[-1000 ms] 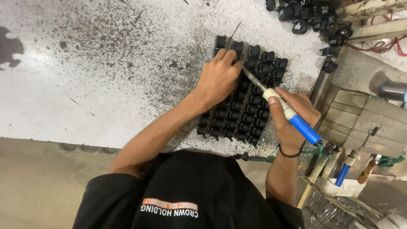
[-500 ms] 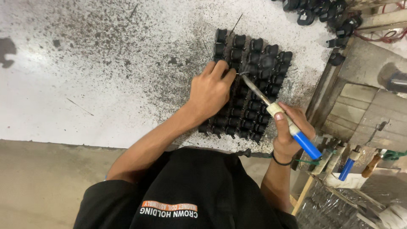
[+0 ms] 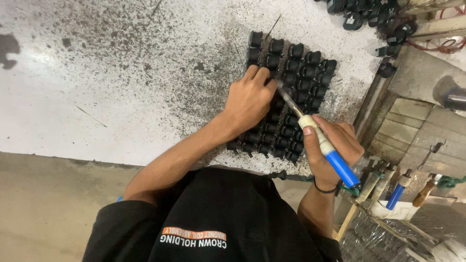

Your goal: The person solders wire leads onto black cylindrical coil components arranged in rows on a workbench, using a soldering iron held in the right hand while the left hand positions each component's wire. The person works through the grid one component at a time and sets the iron down on the bench at the end.

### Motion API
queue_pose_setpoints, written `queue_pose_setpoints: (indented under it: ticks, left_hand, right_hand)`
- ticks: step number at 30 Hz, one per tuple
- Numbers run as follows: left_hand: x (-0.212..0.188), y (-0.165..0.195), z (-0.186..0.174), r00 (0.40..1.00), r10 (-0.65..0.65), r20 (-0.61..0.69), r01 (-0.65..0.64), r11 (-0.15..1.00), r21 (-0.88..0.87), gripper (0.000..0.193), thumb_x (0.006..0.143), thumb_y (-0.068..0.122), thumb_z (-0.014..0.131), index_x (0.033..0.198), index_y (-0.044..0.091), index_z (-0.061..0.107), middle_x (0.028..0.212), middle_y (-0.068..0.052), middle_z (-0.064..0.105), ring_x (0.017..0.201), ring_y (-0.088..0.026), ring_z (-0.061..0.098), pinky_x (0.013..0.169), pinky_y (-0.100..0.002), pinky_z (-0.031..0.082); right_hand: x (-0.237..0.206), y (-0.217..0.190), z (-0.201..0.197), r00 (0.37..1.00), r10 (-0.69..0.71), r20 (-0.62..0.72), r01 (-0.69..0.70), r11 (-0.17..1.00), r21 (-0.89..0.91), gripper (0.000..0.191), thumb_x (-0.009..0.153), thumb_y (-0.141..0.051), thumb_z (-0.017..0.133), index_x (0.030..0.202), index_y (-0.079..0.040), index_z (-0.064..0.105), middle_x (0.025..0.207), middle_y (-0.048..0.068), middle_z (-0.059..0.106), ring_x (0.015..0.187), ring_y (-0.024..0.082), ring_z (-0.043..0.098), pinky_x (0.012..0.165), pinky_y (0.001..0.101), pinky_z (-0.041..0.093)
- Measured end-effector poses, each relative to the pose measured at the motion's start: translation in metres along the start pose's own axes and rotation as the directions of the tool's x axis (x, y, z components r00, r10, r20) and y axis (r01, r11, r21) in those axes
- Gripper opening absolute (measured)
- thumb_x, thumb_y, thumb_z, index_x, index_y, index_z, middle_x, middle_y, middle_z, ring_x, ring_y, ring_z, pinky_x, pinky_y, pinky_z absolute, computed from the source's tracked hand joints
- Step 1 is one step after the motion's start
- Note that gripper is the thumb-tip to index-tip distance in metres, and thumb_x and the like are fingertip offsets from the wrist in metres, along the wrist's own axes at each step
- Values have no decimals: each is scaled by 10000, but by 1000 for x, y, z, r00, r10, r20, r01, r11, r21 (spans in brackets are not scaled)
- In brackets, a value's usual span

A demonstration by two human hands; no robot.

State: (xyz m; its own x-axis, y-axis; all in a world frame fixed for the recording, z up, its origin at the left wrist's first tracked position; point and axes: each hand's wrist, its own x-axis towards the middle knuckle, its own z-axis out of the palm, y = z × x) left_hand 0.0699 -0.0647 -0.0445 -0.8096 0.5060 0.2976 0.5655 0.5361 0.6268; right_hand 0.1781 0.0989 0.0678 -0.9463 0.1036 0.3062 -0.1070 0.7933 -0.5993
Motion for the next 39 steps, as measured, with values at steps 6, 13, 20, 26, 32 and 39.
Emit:
queue_pose_setpoints:
  ticks: [6, 13, 20, 26, 32, 39]
  left_hand:
    - [-2, 7, -14, 994, -82, -71, 78, 996, -52, 205, 856, -50, 676, 1046, 11, 723, 965, -115, 647, 871, -248, 629, 609, -372, 577]
    - [-31, 12, -40, 991, -64, -119, 61, 998, -28, 313, 803, -41, 666, 1103, 30, 726, 1031, -99, 613, 893, -239, 647, 587, -374, 569]
    - [-31, 9, -18, 997, -60, -58, 58, 998, -34, 290, 773, -7, 688, 1053, 45, 745, 1023, -63, 609, 939, -246, 621, 565, -349, 573]
    - [-27, 8, -16, 999, -29, 23, 30, 999, -38, 263, 720, 28, 698, 979, 34, 748, 976, -91, 610, 928, -262, 615, 530, -370, 564]
    - [-28, 16, -10, 1000, -30, 1, 30, 999, -42, 179, 758, 31, 713, 936, 35, 721, 964, -95, 597, 927, -259, 609, 527, -364, 561]
    - [-27, 29, -18, 999, -47, -16, 46, 998, -43, 178, 756, 5, 698, 933, 12, 680, 942, -120, 613, 875, -277, 624, 563, -382, 578]
  right_hand:
    - [-8, 9, -14, 996, 79, -27, -77, 994, 81, 248, 956, -99, 806, 1139, 61, 754, 967, 170, 768, 815, 203, 703, 727, 278, 518]
    - [-53, 27, 0, 950, 265, -163, -210, 933, 291, 325, 994, -200, 763, 1186, 62, 746, 978, 179, 741, 835, 182, 686, 767, 249, 500]
    - [-62, 29, 9, 948, 286, -139, -241, 932, 270, 335, 966, -193, 771, 1161, 77, 745, 999, 182, 746, 846, 215, 695, 783, 281, 530]
    - [-50, 15, 7, 982, 171, -78, -155, 972, 177, 269, 972, -126, 784, 1157, 65, 740, 1039, 198, 757, 895, 248, 727, 818, 298, 562]
    - [-32, -7, 0, 996, 83, -15, -83, 997, -6, 228, 945, -65, 792, 1123, 69, 743, 1024, 179, 766, 860, 249, 724, 782, 303, 560]
    - [-40, -8, -15, 999, 50, 18, -50, 999, -4, 242, 938, -80, 786, 1130, 63, 752, 966, 158, 771, 787, 209, 710, 721, 294, 534]
